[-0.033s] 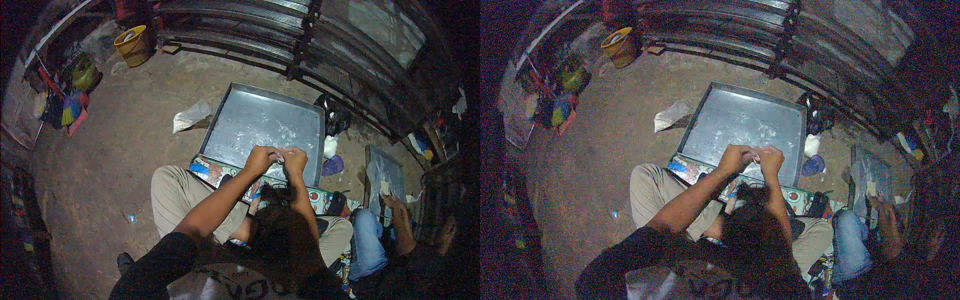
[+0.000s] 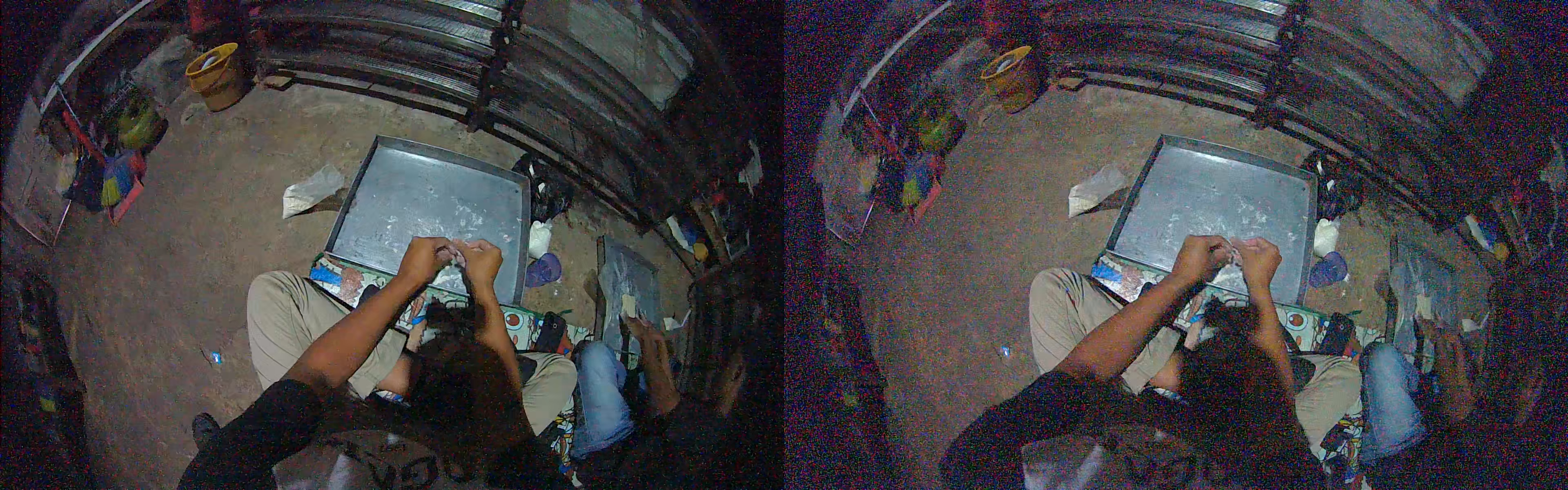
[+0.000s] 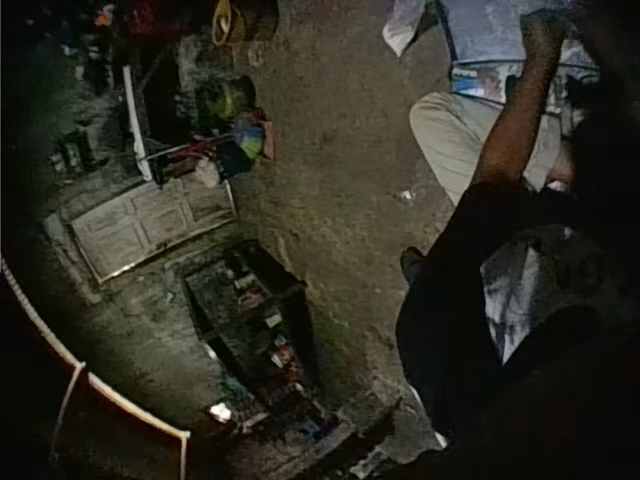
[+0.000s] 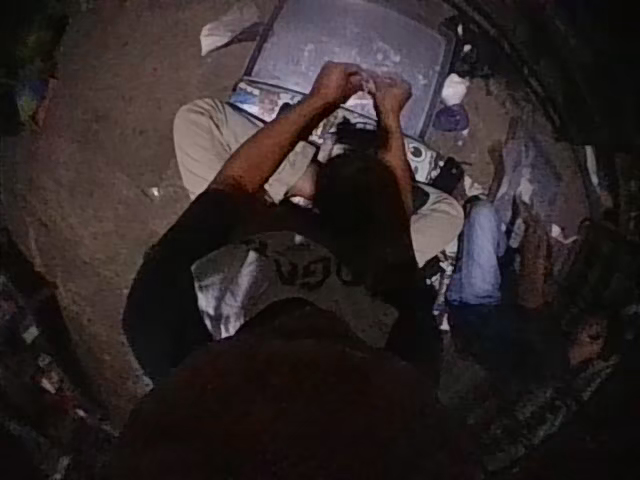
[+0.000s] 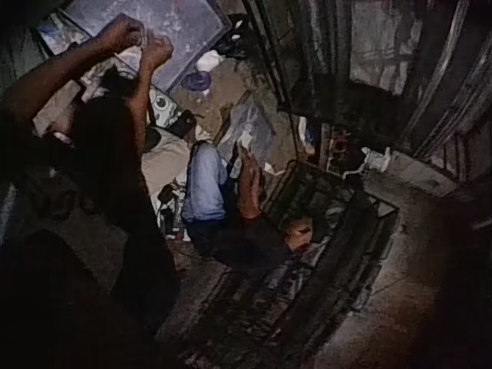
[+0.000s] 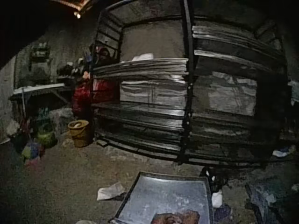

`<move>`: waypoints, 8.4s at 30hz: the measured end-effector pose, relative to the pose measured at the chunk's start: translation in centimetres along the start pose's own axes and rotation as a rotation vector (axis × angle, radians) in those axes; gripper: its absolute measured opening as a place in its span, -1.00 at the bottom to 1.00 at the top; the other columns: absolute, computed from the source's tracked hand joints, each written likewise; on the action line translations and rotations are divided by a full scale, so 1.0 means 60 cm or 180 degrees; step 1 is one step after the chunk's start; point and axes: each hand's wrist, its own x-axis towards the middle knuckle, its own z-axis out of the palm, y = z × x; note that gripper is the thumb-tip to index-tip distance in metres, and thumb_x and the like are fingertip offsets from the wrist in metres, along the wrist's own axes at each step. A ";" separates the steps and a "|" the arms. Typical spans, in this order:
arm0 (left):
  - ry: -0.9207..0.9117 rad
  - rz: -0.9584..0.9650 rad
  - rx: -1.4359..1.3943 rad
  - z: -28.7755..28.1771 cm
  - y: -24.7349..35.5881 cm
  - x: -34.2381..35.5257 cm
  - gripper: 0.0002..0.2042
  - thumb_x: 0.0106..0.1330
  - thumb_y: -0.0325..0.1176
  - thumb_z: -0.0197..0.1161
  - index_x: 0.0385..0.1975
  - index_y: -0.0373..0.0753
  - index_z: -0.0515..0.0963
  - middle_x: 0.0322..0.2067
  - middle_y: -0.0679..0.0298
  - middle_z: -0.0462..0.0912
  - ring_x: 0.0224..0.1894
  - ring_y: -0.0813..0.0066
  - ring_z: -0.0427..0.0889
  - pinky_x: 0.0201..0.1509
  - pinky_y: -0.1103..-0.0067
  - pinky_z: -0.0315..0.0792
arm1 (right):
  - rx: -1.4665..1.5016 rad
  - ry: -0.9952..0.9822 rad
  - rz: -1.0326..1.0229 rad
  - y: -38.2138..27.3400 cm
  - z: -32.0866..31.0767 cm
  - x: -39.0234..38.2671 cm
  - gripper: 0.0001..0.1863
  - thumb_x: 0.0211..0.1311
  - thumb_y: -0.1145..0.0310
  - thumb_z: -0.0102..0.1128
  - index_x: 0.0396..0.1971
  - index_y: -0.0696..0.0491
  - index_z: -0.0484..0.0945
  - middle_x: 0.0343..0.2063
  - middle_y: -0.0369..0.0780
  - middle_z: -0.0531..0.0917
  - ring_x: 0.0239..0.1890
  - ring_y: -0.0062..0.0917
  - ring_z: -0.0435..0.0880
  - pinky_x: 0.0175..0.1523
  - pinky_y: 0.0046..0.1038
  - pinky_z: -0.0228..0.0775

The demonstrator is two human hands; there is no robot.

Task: The person prepares dough by kneading and shaping it by hand on a tray.

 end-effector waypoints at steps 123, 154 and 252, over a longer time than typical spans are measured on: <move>0.0050 -0.1031 -0.1660 -0.008 -0.052 0.077 -0.80 0.27 -0.30 0.28 -0.50 -0.27 0.51 -0.54 0.35 0.56 -0.50 0.60 0.48 -0.36 0.58 0.40 | 0.1064 -0.1358 0.1629 0.029 0.033 0.062 -0.21 0.37 -0.33 -0.30 -0.24 0.12 0.68 -0.42 -0.10 0.69 -0.43 -0.36 0.68 -0.29 -0.34 0.55; -0.0177 -0.0708 0.0052 -0.079 -0.120 0.080 -0.67 0.33 -0.19 0.24 -0.10 -0.33 0.63 -0.20 0.07 0.72 -0.13 0.34 0.68 -0.02 0.48 0.49 | -0.2543 -0.0536 -0.1601 0.118 0.058 0.055 -0.26 0.36 -0.01 0.04 0.40 0.05 0.06 0.07 0.21 0.47 0.04 0.07 0.55 0.15 -0.05 0.40; 0.0354 0.0123 -0.0581 0.042 -0.113 0.072 -0.51 0.53 -0.09 -0.15 0.27 -0.33 0.33 0.29 -0.08 0.28 0.35 0.06 0.26 0.39 0.40 0.14 | 0.1496 -0.0588 0.1235 0.015 0.057 0.072 -0.41 0.40 -0.01 -0.04 0.23 0.13 0.39 0.10 0.00 0.54 0.11 -0.35 0.57 0.18 -0.36 0.36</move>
